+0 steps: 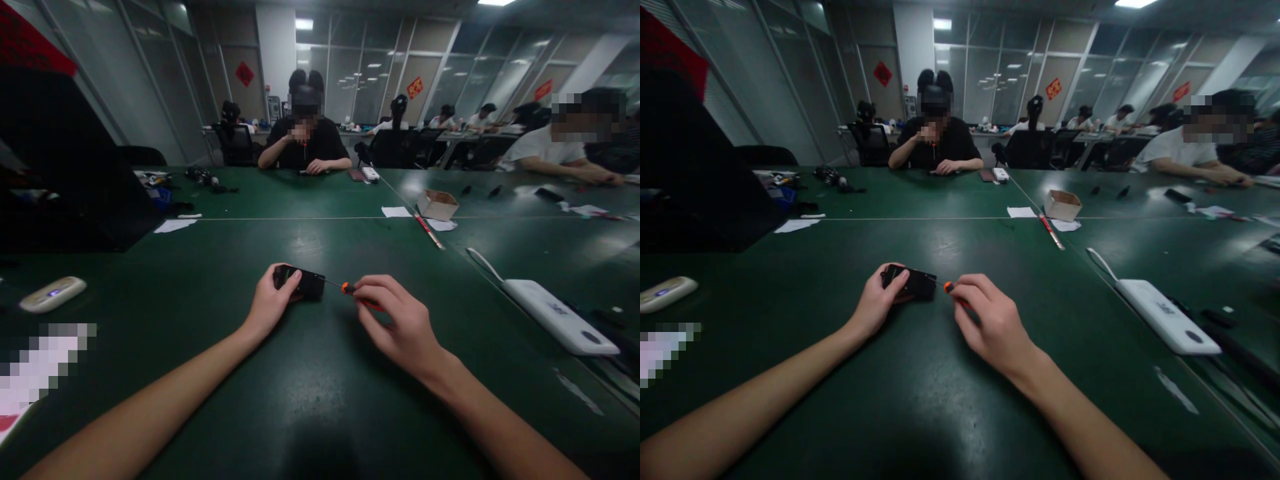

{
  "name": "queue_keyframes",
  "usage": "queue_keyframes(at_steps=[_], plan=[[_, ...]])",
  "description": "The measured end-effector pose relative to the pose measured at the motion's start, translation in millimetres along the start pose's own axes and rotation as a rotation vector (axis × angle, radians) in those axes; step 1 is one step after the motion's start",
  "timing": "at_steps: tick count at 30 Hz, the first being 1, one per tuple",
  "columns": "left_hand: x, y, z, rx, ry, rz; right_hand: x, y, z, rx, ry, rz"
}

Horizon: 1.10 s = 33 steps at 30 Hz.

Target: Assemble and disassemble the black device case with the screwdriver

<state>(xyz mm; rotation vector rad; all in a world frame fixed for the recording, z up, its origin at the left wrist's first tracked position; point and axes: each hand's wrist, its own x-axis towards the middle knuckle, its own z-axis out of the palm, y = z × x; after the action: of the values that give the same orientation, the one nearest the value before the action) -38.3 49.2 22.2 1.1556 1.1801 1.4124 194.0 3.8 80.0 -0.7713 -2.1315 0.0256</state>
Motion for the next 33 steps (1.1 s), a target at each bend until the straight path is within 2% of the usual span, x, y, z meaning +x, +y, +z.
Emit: queue_keyframes(at_steps=[8,33], plan=[[2,-6,-2.0,-0.004,-0.011,0.028,1,-14,4,0.083,0.013,-0.028],[3,-6,-2.3,0.044,0.009,0.092,1,-10,13,0.033,0.061,-0.029]])
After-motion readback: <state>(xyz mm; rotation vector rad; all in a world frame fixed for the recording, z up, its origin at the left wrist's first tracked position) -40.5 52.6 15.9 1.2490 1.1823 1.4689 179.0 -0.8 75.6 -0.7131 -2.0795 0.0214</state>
